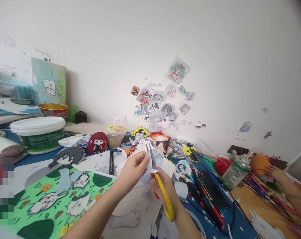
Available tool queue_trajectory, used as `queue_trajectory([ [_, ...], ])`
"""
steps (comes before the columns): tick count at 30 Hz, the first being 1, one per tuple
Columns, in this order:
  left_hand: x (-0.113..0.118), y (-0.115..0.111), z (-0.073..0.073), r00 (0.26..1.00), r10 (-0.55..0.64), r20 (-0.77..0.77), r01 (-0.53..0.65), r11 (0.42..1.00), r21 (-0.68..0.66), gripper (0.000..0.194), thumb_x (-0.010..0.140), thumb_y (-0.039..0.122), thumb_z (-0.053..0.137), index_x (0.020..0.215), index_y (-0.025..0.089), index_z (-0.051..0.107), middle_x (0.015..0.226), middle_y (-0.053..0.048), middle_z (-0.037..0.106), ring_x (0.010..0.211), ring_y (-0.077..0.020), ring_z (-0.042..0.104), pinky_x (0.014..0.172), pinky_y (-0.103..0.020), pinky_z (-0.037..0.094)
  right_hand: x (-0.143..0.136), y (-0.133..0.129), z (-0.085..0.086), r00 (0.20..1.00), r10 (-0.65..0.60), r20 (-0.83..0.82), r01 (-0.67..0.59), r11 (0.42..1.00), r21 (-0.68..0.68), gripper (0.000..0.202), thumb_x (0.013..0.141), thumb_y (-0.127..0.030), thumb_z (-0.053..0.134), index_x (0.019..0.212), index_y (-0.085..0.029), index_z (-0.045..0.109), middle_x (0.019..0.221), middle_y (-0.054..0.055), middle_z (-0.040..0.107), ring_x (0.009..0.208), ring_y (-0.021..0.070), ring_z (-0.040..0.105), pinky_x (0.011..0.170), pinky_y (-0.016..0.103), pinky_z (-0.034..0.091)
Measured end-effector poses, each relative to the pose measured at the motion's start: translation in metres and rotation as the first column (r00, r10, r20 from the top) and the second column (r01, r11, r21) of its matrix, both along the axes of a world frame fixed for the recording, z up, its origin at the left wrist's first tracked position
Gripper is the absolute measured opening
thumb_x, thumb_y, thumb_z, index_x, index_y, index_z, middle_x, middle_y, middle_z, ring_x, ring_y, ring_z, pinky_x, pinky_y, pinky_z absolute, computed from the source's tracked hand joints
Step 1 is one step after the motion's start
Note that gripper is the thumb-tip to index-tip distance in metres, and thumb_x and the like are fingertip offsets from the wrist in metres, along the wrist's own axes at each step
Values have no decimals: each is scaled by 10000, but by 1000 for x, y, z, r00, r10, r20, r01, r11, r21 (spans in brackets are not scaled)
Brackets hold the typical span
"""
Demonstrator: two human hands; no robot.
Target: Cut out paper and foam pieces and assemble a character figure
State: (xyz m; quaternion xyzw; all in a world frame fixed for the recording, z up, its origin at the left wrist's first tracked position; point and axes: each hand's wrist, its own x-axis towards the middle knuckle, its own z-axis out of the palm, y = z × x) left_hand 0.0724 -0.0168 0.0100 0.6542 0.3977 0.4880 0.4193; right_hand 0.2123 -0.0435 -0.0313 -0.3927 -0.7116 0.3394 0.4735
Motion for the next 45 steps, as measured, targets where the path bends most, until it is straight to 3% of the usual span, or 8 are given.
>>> queue_trajectory([
  [6,-1,2,0,991,-75,113,83,994,-73,326,743,456,447,552,213,343,467,79,346,427,-83,364,432,-208,293,3,7,-11,999,-43,-12,43,999,-31,554,723,-587,568,1073,-162,505,724,7,512,611,131,432,549,242,391],
  [10,-1,3,-1,985,-99,138,111,990,-83,327,751,456,463,562,204,375,467,71,383,422,-78,367,427,-204,296,2,9,-13,998,-50,-43,49,999,-20,545,705,-581,593,1047,-160,532,707,1,525,602,123,427,557,238,378],
  [16,0,4,-3,984,-69,162,85,992,-92,336,752,471,473,575,199,385,463,73,397,419,-78,367,439,-206,301,4,3,-5,999,-44,-16,43,995,-91,515,738,-537,587,1094,-174,506,802,29,530,706,158,487,644,272,417],
  [23,-11,5,6,950,42,310,-16,996,-86,286,763,440,504,648,187,435,472,64,456,437,-78,396,477,-210,324,4,6,-4,998,25,66,-19,996,-87,549,754,-586,525,1121,-177,506,828,49,544,728,174,501,679,296,438],
  [27,-11,6,6,926,1,377,49,991,-122,265,737,424,550,815,176,493,495,66,497,433,-75,412,467,-201,337,4,5,-2,999,39,11,-38,994,-102,550,750,-590,530,1131,-194,504,784,26,512,666,152,475,582,255,425],
  [36,-9,3,6,908,-122,401,203,965,-165,265,737,401,592,783,146,538,532,51,503,445,-50,407,474,-183,342,2,3,7,1000,3,0,-3,997,-71,410,742,-582,538,872,-193,553,722,2,461,612,127,418,522,225,381],
  [40,-9,2,7,895,-159,417,258,947,-192,267,741,392,600,826,146,543,525,56,497,447,-49,403,469,-180,342,1,6,0,999,-35,-24,33,996,-79,490,755,-609,494,999,-185,532,718,4,471,598,124,420,501,214,371],
  [45,-9,2,7,912,-143,385,235,951,-202,250,747,394,586,734,162,493,520,67,475,419,-49,393,436,-184,322,1,8,-8,996,-92,11,92,996,2,487,761,-576,507,1044,-181,547,734,15,532,624,133,467,583,232,414],
])
